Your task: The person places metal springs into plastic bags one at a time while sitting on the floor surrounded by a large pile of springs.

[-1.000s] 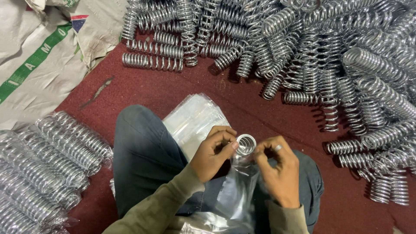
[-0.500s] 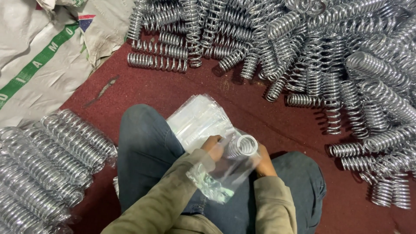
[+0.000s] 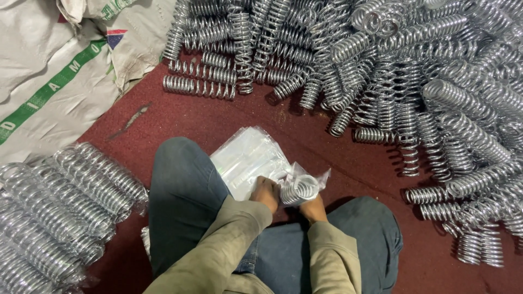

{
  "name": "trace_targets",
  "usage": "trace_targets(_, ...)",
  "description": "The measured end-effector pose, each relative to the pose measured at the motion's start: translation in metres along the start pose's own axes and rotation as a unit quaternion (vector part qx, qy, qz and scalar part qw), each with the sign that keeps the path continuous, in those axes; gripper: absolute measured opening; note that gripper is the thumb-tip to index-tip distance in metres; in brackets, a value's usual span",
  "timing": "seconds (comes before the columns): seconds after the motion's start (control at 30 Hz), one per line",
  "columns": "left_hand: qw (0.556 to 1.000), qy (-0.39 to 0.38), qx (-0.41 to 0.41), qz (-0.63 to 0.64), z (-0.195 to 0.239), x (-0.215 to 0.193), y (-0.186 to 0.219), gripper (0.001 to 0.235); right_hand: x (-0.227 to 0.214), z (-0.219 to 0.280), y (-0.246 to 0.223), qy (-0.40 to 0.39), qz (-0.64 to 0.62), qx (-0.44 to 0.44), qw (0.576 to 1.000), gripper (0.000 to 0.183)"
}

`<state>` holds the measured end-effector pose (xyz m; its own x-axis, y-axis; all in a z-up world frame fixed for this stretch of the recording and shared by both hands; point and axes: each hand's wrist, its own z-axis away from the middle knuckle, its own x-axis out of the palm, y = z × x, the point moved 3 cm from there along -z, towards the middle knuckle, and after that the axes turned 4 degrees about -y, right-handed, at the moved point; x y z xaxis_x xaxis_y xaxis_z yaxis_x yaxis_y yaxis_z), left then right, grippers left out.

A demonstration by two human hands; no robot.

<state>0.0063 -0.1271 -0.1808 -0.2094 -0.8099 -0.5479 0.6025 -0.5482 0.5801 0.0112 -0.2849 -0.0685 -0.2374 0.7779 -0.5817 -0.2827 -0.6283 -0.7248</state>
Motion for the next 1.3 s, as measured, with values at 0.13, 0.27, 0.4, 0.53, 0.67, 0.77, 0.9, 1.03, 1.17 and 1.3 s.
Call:
trace_targets(0.13, 0.995, 0.012, 0.037, -0.091, -0.002, 0.012, -0.013, 0.028, 0.011, 0.001, 0.009, 0.018, 0.02, 0.003, 1.0, 0.038)
trace_targets(0.27, 0.979, 0.049, 0.178, -0.087, 0.053, -0.034, 0.022, 0.041, 0.018, -0.009, 0.02, 0.046, 0.038, 0.005, 0.998, 0.037)
trace_targets(0.4, 0.935, 0.049, 0.351, 0.024, 0.066, -0.01, 0.011, 0.068, 0.042, 0.004, 0.061, 0.102, -0.001, -0.053, 0.993, 0.021)
trace_targets(0.53, 0.951, -0.002, 0.307, 0.014, 0.026, 0.013, -0.005, 0.063, 0.058, -0.016, 0.088, 0.032, 0.054, -0.035, 0.997, 0.025)
trace_targets(0.67, 0.966, -0.115, 0.232, -0.021, 0.034, -0.03, 0.026, 0.064, 0.047, -0.004, 0.049, -0.098, 0.068, -0.02, 0.993, 0.038)
trace_targets(0.77, 0.969, -0.155, 0.173, -0.081, 0.069, -0.062, 0.048, 0.074, 0.028, 0.042, -0.012, -0.15, 0.033, 0.005, 0.988, 0.072)
trace_targets(0.9, 0.97, -0.111, 0.202, -0.076, 0.134, -0.081, 0.049, 0.087, 0.012, 0.079, -0.025, -0.081, 0.166, -0.151, 0.971, 0.084)
trace_targets(1.03, 0.944, -0.049, 0.309, 0.104, 0.167, -0.098, 0.054, 0.075, -0.042, 0.095, -0.084, -0.019, 0.114, -0.153, 0.982, 0.046)
trace_targets(1.17, 0.922, 0.054, 0.334, 0.19, 0.172, -0.105, 0.065, 0.035, -0.047, 0.089, -0.094, 0.104, 0.111, -0.269, 0.951, 0.02)
trace_targets(1.3, 0.904, 0.11, 0.366, 0.19, 0.2, -0.124, 0.086, 0.03, -0.063, 0.11, -0.107, 0.153, 0.093, -0.317, 0.931, 0.014)
